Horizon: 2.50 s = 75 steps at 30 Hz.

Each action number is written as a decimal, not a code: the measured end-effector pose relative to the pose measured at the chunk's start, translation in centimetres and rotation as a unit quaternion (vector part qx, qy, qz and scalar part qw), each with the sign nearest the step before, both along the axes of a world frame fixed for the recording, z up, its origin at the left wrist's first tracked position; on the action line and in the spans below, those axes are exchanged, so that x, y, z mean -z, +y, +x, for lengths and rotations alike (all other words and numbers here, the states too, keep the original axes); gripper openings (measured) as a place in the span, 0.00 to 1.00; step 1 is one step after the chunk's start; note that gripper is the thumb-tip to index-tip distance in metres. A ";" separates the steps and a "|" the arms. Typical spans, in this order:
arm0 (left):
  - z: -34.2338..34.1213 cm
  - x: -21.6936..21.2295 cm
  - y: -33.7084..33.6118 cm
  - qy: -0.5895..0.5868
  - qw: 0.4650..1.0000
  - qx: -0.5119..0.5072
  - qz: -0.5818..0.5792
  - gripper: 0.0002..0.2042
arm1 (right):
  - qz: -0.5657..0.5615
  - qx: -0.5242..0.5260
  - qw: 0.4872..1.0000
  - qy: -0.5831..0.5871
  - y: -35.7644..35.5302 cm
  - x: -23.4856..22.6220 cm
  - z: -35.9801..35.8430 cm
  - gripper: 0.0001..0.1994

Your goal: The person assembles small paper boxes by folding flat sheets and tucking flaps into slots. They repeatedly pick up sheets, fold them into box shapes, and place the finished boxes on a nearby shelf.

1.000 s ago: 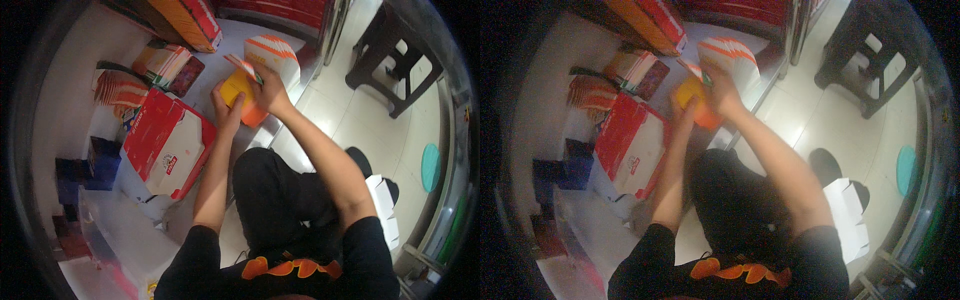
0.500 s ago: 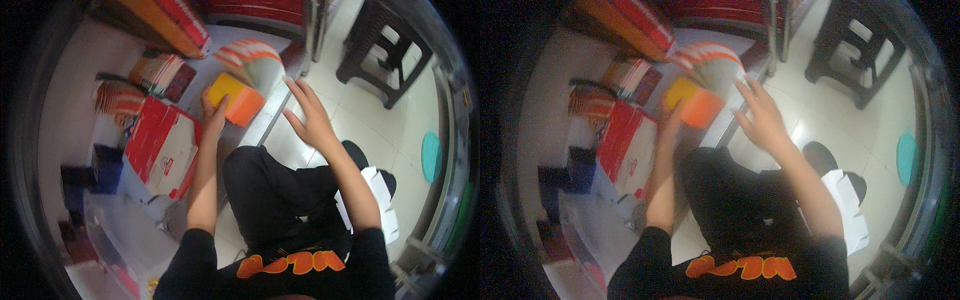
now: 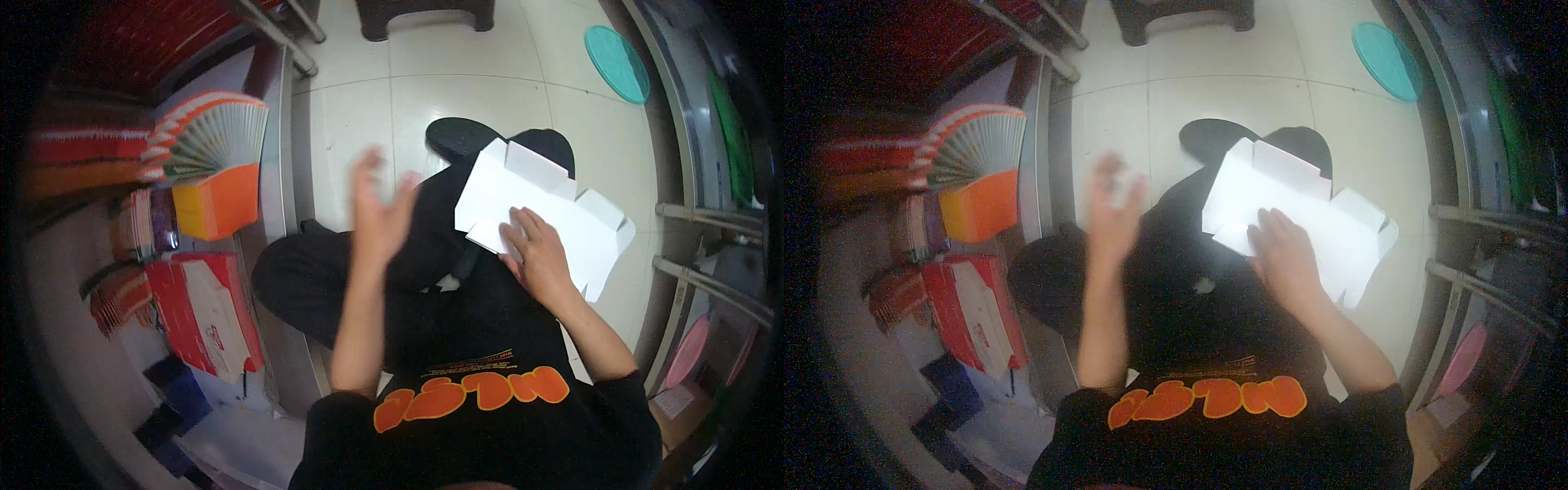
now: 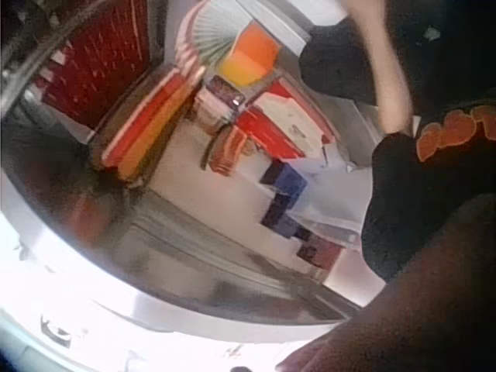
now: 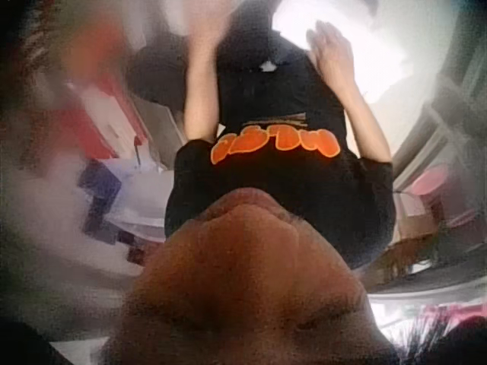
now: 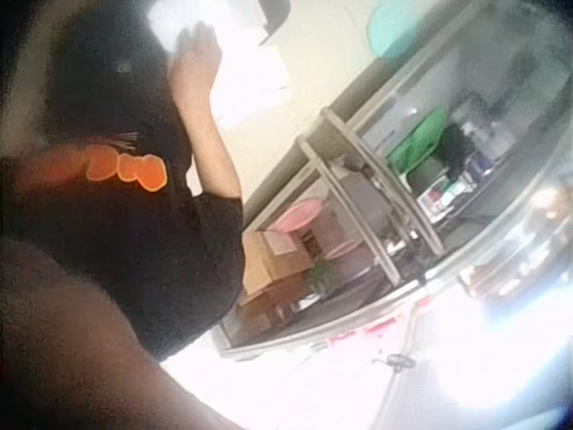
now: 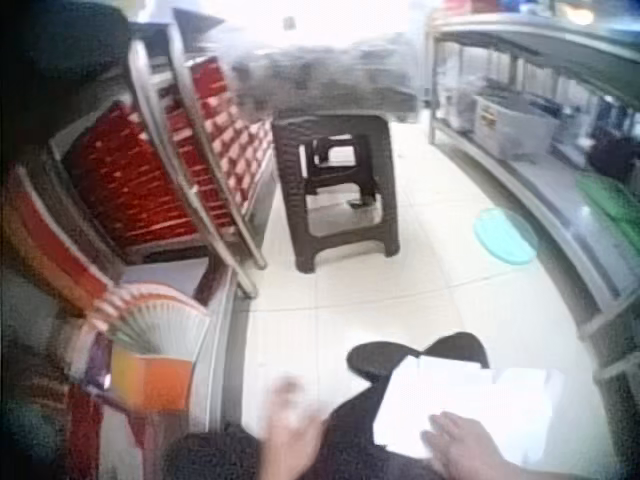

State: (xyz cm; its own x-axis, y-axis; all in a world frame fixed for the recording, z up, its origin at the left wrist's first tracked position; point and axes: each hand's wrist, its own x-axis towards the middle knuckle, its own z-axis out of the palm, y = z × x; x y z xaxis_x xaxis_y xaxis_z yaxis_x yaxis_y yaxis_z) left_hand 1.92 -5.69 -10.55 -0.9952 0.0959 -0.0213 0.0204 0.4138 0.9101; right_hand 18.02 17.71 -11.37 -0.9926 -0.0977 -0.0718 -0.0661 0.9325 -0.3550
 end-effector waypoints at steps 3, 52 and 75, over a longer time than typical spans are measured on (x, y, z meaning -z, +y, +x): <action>1.4 3.5 4.9 -0.260 0.945 0.079 0.184 0.26 | -0.107 0.063 0.992 -0.013 -0.3 -1.2 -1.7 0.10; -1.6 -13.4 0.7 0.344 0.924 0.153 0.061 0.17 | -0.337 -0.157 0.874 0.312 -5.4 -16.9 -12.9 0.07; -2.3 -13.1 -0.2 0.540 0.838 -0.049 0.065 0.14 | -0.434 0.067 0.883 0.167 -5.7 -16.5 -13.3 0.14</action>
State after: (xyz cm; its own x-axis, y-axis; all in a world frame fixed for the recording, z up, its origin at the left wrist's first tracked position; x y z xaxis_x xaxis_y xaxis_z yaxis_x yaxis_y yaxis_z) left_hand -0.38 -5.86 2.55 -0.4304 -0.0562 0.9009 0.8326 0.3607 0.4203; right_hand 4.68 11.99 5.09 -0.9509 0.1476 0.2721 -0.2128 0.3267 -0.9209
